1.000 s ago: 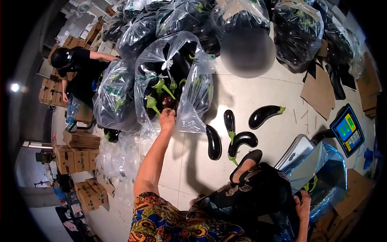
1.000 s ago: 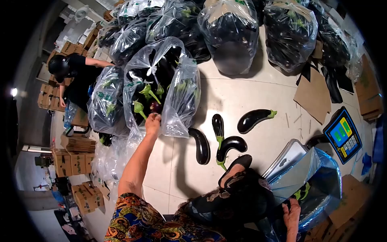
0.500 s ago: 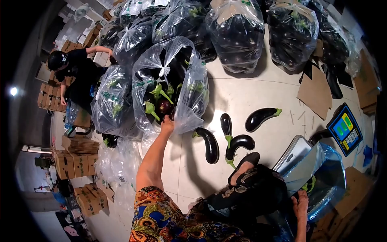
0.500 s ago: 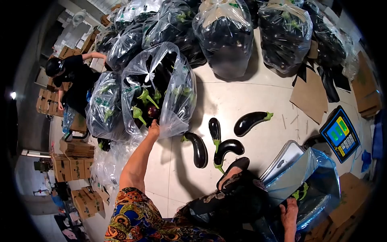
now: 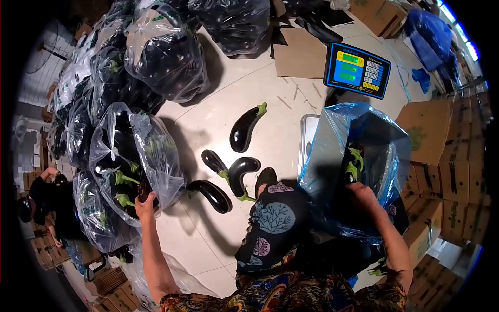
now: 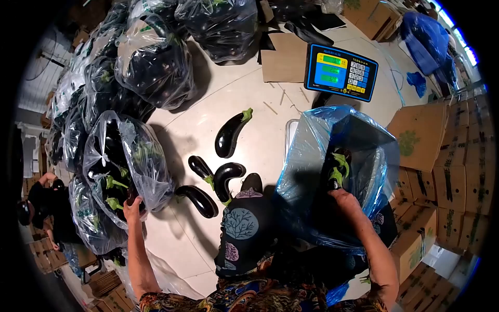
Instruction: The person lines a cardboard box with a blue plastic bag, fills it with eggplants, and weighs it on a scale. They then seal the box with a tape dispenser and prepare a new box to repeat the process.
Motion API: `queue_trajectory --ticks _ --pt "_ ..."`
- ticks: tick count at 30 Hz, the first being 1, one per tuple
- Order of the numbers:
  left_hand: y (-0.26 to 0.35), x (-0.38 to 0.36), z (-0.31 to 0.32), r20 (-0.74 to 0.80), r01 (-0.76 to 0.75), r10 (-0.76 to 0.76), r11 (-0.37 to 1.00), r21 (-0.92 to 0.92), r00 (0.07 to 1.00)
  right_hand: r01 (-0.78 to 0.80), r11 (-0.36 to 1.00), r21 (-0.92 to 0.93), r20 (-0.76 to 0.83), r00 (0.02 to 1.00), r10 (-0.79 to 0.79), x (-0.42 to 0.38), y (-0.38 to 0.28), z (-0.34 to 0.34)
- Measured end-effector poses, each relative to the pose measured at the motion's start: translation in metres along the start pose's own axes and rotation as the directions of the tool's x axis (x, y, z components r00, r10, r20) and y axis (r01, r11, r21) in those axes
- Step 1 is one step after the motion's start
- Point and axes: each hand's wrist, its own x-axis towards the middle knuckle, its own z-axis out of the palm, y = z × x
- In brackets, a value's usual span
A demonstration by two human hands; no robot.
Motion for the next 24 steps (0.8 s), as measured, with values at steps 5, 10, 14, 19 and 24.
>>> queue_trajectory --ticks 5,10,14,19,24 --pt "0.013 -0.060 -0.024 0.389 0.312 -0.057 0.707 -0.634 0.919 0.122 0.987 0.103 -0.166 0.981 -0.104 -0.005 0.007 -0.021" --pt "0.025 -0.168 -0.015 0.613 0.628 -0.138 0.126 -0.768 0.778 0.050 0.991 0.124 -0.094 0.995 -0.039 -0.018 -0.007 -0.029" --pt "0.033 -0.211 -0.015 0.667 0.672 0.087 -0.138 -0.727 0.740 0.022 0.978 0.209 -0.048 0.999 -0.013 -0.015 -0.032 -0.038" --pt "0.038 -0.230 -0.012 0.647 0.658 0.121 -0.104 -0.746 0.752 0.057 0.971 0.232 -0.094 0.995 -0.036 -0.013 -0.046 -0.040" --pt "0.004 -0.264 0.013 0.254 0.048 0.149 0.771 -0.634 0.956 0.143 0.974 0.177 -0.108 0.986 -0.126 -0.019 -0.019 -0.023"
